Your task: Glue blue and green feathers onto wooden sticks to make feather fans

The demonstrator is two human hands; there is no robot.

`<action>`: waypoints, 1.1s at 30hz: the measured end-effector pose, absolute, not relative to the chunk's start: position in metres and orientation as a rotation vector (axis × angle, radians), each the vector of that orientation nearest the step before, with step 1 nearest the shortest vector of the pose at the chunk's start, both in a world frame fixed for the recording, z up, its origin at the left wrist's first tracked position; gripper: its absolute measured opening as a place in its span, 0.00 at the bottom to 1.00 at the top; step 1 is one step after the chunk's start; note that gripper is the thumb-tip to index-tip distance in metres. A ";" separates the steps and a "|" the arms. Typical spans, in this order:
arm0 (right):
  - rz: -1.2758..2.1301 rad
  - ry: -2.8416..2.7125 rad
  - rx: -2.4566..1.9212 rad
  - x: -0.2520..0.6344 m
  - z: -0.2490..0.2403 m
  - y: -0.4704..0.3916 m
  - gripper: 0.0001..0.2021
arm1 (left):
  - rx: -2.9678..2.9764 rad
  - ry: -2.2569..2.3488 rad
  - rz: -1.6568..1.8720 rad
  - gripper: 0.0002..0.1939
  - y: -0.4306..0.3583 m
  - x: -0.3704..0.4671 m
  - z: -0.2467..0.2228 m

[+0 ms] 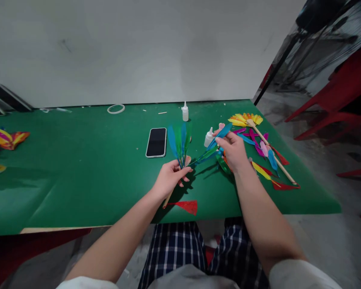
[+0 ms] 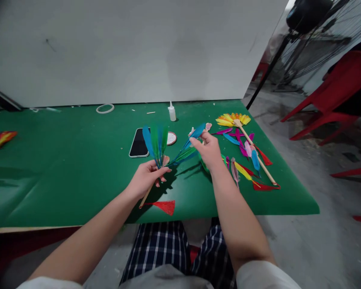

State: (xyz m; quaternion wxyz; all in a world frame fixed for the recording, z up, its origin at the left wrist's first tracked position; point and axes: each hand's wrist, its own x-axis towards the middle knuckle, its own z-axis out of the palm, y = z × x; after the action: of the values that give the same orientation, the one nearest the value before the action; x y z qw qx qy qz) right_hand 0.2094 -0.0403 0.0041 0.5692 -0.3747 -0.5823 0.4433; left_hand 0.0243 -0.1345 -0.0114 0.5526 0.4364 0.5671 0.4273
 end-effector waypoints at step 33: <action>2.186 -1.580 -1.276 0.183 -0.036 -0.218 0.11 | 0.843 1.174 0.714 0.19 -0.166 0.023 -0.020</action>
State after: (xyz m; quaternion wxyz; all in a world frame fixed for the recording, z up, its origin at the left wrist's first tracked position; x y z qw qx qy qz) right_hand 0.1825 -0.2181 -0.0362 0.0790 -0.4265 -0.5278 0.7303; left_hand 0.0225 -0.1660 -0.0201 0.6923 0.3773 0.5256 0.3196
